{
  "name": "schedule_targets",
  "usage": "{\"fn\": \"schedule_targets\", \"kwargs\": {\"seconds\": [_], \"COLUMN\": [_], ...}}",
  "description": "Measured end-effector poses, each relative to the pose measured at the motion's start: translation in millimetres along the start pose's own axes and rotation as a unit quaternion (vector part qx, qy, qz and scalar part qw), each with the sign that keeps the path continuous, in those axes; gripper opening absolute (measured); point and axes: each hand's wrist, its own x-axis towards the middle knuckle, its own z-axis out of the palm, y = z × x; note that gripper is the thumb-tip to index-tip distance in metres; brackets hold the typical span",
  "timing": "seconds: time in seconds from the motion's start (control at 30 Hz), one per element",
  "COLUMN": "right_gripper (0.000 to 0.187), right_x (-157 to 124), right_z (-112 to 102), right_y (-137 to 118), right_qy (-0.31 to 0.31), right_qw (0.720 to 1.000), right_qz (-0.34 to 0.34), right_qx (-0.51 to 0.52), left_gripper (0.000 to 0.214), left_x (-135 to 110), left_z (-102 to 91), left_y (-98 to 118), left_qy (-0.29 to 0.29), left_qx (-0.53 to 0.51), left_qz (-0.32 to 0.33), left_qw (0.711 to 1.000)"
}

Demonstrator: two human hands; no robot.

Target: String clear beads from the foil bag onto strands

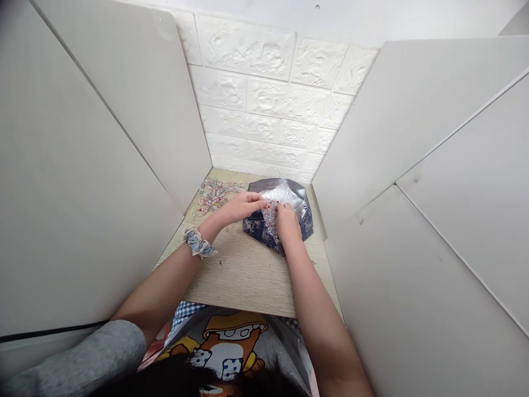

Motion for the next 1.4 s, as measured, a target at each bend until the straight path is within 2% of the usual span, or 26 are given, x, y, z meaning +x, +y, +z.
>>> {"fn": "schedule_targets", "kwargs": {"seconds": [0.3,0.47,0.53,0.6,0.67,0.7,0.73,0.8,0.87,0.9,0.97,1.07,1.4], "right_gripper": [0.021,0.019,0.016,0.013,0.013,0.015,0.017,0.021,0.021,0.021,0.02,0.018,0.014], "right_x": [0,0,1,2,2,1,0,-4,-8,-10,-12,-13,-13], "right_z": [1,4,4,1,-3,-5,-8,-13,-18,-20,-24,-26,-26], "right_y": [0,3,3,2,-1,-2,-4,-8,-11,-13,-16,-18,-20], "right_qy": [0.001,0.009,0.026,0.056,0.067,0.058,0.045,0.015,-0.003,-0.01,-0.017,-0.01,0.002], "right_qw": [1.0,1.0,0.998,0.988,0.958,0.93,0.894,0.802,0.715,0.683,0.644,0.625,0.625], "right_qz": [-0.009,-0.013,-0.018,-0.017,0.013,0.035,0.056,0.086,0.098,0.102,0.105,0.096,0.091], "right_qx": [0.001,0.026,0.063,0.145,0.28,0.36,0.443,0.592,0.692,0.723,0.757,0.775,0.775], "left_gripper": [0.025,0.024,0.025,0.026,0.028,0.029,0.029,0.03,0.031,0.032,0.032,0.033,0.033], "left_x": [0,4,5,5,5,5,5,4,4,4,4,3,0], "left_z": [0.0,-0.1,-0.2,-0.2,0.0,0.2,0.4,0.9,1.2,1.2,1.2,0.8,0.9], "left_y": [-1,-8,-9,-9,-10,-10,-11,-11,-12,-12,-11,-9,-2], "left_qy": [0.015,-0.001,-0.006,-0.01,-0.003,0.004,0.011,0.012,0.0,-0.006,-0.017,-0.023,-0.009], "left_qx": [-0.029,-0.046,-0.049,-0.042,-0.024,-0.015,-0.006,0.002,0.003,0.002,-0.001,-0.003,0.008], "left_qz": [-0.025,-0.059,-0.062,-0.061,-0.05,-0.041,-0.031,-0.014,-0.005,0.001,0.014,0.024,0.016], "left_qw": [0.999,0.997,0.997,0.997,0.998,0.999,0.999,1.0,1.0,1.0,1.0,0.999,1.0]}}
